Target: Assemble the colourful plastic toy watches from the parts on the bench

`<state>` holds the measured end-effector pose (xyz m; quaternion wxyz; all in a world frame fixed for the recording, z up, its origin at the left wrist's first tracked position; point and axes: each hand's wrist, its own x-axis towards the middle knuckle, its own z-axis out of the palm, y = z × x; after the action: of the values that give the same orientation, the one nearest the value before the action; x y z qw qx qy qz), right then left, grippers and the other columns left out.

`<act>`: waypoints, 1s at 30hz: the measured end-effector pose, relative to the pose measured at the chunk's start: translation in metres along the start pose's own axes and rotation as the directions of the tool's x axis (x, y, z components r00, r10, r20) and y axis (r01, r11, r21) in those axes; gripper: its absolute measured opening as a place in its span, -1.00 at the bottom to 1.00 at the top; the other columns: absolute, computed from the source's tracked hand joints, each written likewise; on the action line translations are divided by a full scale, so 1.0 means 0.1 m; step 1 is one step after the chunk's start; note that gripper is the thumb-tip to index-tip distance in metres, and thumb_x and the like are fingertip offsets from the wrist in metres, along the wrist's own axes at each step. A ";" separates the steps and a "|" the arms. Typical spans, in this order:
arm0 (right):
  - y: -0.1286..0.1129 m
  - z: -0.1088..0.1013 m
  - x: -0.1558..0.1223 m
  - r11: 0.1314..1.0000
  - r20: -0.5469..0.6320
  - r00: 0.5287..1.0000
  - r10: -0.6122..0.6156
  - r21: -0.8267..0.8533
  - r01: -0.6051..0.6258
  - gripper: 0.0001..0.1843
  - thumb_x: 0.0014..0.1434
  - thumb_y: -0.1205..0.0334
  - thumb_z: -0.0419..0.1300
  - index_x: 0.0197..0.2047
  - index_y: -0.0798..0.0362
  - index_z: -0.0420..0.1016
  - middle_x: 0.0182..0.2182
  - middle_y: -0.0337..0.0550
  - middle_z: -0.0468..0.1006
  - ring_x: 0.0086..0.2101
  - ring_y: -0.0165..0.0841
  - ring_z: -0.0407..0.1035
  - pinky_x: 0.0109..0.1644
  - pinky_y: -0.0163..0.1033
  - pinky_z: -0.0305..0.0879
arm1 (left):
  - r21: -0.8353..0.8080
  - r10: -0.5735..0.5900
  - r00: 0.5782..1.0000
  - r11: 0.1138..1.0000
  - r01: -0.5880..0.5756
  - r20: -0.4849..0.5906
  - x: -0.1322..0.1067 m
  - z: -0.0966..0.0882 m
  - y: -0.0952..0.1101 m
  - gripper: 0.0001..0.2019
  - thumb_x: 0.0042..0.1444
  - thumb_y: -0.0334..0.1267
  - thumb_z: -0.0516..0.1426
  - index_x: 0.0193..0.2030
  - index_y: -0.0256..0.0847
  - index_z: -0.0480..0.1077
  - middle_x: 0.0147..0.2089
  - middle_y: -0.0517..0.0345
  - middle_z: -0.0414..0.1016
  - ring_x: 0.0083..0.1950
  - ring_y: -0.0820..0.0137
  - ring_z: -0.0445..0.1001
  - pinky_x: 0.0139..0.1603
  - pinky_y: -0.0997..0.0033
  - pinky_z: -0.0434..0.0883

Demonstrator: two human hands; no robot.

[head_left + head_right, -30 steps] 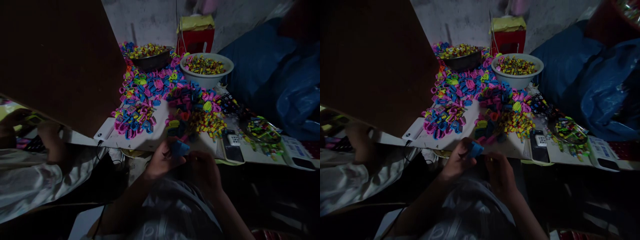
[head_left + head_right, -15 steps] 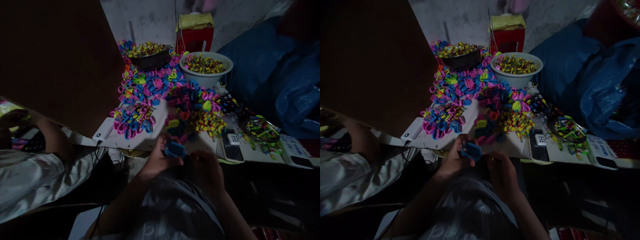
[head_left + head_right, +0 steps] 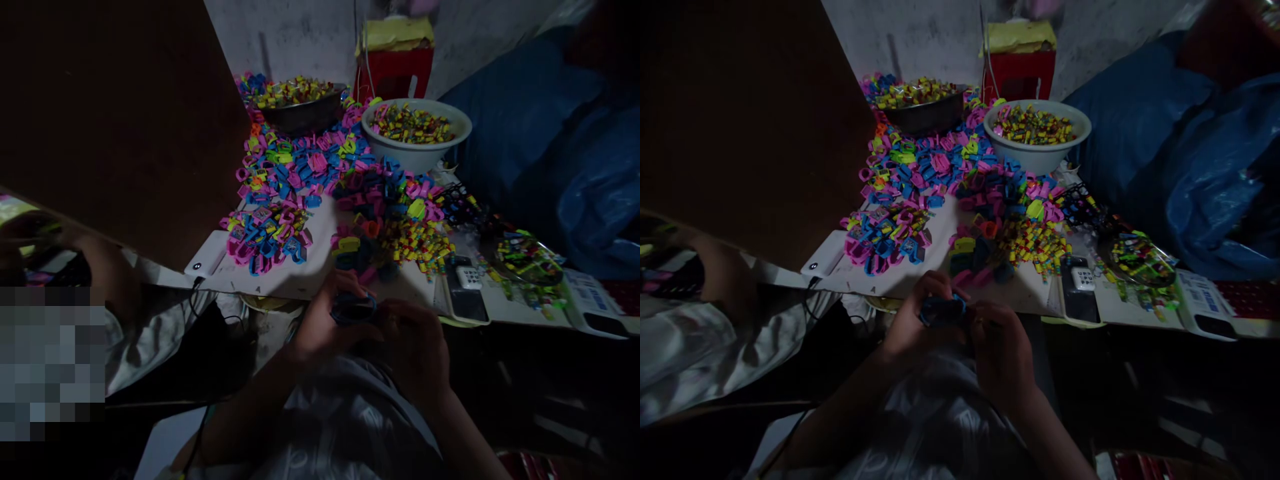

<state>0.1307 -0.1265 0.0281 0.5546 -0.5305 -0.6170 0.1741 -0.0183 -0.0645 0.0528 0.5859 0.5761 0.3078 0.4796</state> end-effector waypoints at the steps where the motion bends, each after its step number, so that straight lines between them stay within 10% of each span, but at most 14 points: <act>1: 0.00 0.00 0.00 1.000 0.003 1.000 -0.013 0.020 0.013 -0.78 0.19 0.38 0.13 -0.09 -0.05 0.31 -0.18 -0.15 0.54 -0.18 -0.34 0.47 -0.19 -0.27 0.41 | 0.027 0.008 1.000 1.000 -0.008 -0.004 -0.01 -0.01 0.00 -0.50 -0.32 -0.29 0.46 -0.27 -0.16 0.31 -0.13 0.21 0.30 -0.04 0.33 0.47 0.04 0.32 0.36; 9: 0.00 -0.03 0.09 0.961 0.182 0.966 -0.182 -0.177 0.214 -0.78 0.21 0.38 0.08 -0.06 0.01 0.27 -0.23 -0.10 0.50 -0.26 -0.31 0.41 -0.24 -0.23 0.32 | 0.090 -0.156 0.987 0.983 0.158 -0.032 -0.02 -0.02 -0.02 -0.47 -0.28 -0.11 0.43 -0.21 -0.14 0.29 -0.14 0.16 0.33 -0.10 0.31 0.43 -0.09 0.36 0.38; 14: 0.04 -0.05 0.10 0.775 0.397 0.900 -0.178 -0.507 0.377 -0.88 0.23 0.33 0.03 -0.35 0.01 0.33 -0.51 -0.20 0.44 -0.49 -0.34 0.31 -0.39 -0.24 0.07 | 0.280 -0.420 0.900 0.883 0.377 0.114 0.04 -0.15 -0.07 -0.41 -0.13 -0.03 0.34 0.03 -0.11 0.28 -0.07 0.13 0.35 -0.12 0.34 0.41 -0.10 0.38 0.36; 20: 0.29 0.11 0.01 0.856 0.462 0.886 -0.044 -0.440 0.272 -0.83 0.25 0.23 0.06 -0.37 0.02 0.38 -0.52 -0.22 0.47 -0.46 -0.35 0.35 -0.35 -0.25 0.05 | 0.402 -0.535 0.801 0.818 0.412 0.268 0.11 -0.35 -0.20 -0.55 0.05 -0.05 0.23 0.06 -0.17 0.35 0.02 0.03 0.44 0.02 0.24 0.42 0.05 0.29 0.35; 26: 0.98 -0.10 0.34 0.654 0.201 0.947 0.251 -0.757 -0.013 -0.53 0.24 0.02 0.08 0.17 0.03 0.29 0.04 0.06 0.44 -0.05 -0.09 0.32 -0.08 -0.09 0.21 | 0.628 -0.185 0.980 0.755 0.187 -0.069 0.42 -0.87 -0.13 -0.61 0.12 -0.08 0.15 0.05 -0.18 0.32 0.06 0.04 0.43 0.08 0.24 0.40 0.13 0.23 0.32; 30: 1.39 -0.28 0.47 0.440 0.028 0.927 0.373 -0.885 -0.151 -0.49 0.28 0.05 0.00 0.26 -0.01 0.21 0.19 0.11 0.28 0.04 0.02 0.25 -0.04 0.04 0.22 | 0.857 0.275 0.931 0.511 0.070 -0.241 0.89 -1.59 -0.11 -0.57 0.11 -0.11 0.14 0.10 -0.21 0.28 0.10 -0.02 0.38 0.15 0.20 0.33 0.21 0.15 0.25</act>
<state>0.2272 -0.0452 -0.0510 0.1036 -0.8038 -0.5855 -0.0206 -0.1301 0.0788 0.0357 0.1329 0.7120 0.5658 0.3939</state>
